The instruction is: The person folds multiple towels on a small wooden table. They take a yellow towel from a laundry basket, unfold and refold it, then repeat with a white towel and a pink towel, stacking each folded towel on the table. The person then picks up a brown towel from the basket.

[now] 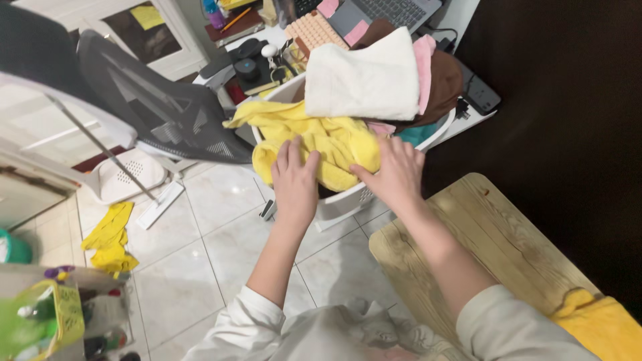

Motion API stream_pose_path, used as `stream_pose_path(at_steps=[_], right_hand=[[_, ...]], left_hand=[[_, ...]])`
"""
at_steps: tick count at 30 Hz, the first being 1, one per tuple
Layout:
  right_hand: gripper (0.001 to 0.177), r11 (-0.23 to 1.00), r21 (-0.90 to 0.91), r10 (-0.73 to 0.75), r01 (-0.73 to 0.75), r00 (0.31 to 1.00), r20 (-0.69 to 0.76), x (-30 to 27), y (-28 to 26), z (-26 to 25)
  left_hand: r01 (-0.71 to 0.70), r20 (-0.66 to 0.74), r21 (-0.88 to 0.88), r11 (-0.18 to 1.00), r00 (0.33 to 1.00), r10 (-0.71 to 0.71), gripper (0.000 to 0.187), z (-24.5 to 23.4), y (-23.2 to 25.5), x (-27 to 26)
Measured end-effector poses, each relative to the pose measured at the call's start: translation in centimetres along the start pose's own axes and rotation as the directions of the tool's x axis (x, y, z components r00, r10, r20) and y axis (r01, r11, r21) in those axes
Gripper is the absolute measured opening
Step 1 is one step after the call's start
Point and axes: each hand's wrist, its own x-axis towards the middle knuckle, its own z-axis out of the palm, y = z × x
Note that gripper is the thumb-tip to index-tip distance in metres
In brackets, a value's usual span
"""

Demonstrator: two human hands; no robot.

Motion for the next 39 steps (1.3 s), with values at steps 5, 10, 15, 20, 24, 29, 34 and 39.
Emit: stream_pose_path(at_steps=[5, 10, 15, 20, 24, 29, 34, 39], right_hand=[[0.055, 0.898, 0.420, -0.076, 0.128, 0.987, -0.139, 1.0, 0.2, -0.1], [0.048, 0.311, 0.936, 0.248, -0.167, 0.965, 0.089, 1.5, 1.1, -4.8], [0.045, 0.026, 0.986, 0.205, 0.164, 0.965, -0.165, -0.4, 2.1, -12.7], [0.052, -0.207, 0.977, 0.258, -0.052, 0.961, 0.105, -3.3, 3.6, -16.0], [0.043, 0.165, 0.985, 0.276, 0.053, 0.956, -0.098, -5.8, 5.5, -15.6], [0.039, -0.359, 0.918, 0.399, 0.172, 0.917, -0.015, -12.1, 8.8, -16.9], [0.051, -0.190, 0.951, 0.542, 0.244, 0.834, -0.106, -18.6, 12.3, -18.3], [0.058, -0.030, 0.986, 0.815, 0.164, 0.575, -0.071, -25.1, 17.3, -18.9]], left_hand=[[0.094, 0.088, -0.295, 0.951, 0.994, -0.071, 0.044, 0.0, 0.9, 1.7], [-0.063, -0.088, -0.566, 0.822, 0.996, 0.015, 0.041, -2.6, 4.6, 5.5], [-0.235, -0.219, -0.667, 0.707, 0.969, 0.115, 0.032, -7.2, 10.8, 7.9], [-0.508, -0.437, -0.516, 0.690, 0.848, 0.298, 0.035, -9.3, 16.2, 8.5], [-0.608, -0.487, -0.580, 0.543, 0.792, 0.368, 0.029, -8.2, 20.0, 8.6], [-0.563, -0.399, -0.707, 0.428, 0.817, 0.416, 0.027, -6.3, 24.1, 4.9], [-0.482, -0.322, -0.850, 0.212, 0.795, 0.514, 0.033, -4.7, 27.3, 1.2], [-0.257, -0.177, -0.962, 0.093, 0.844, 0.506, 0.038, -0.9, 29.8, -1.2]])
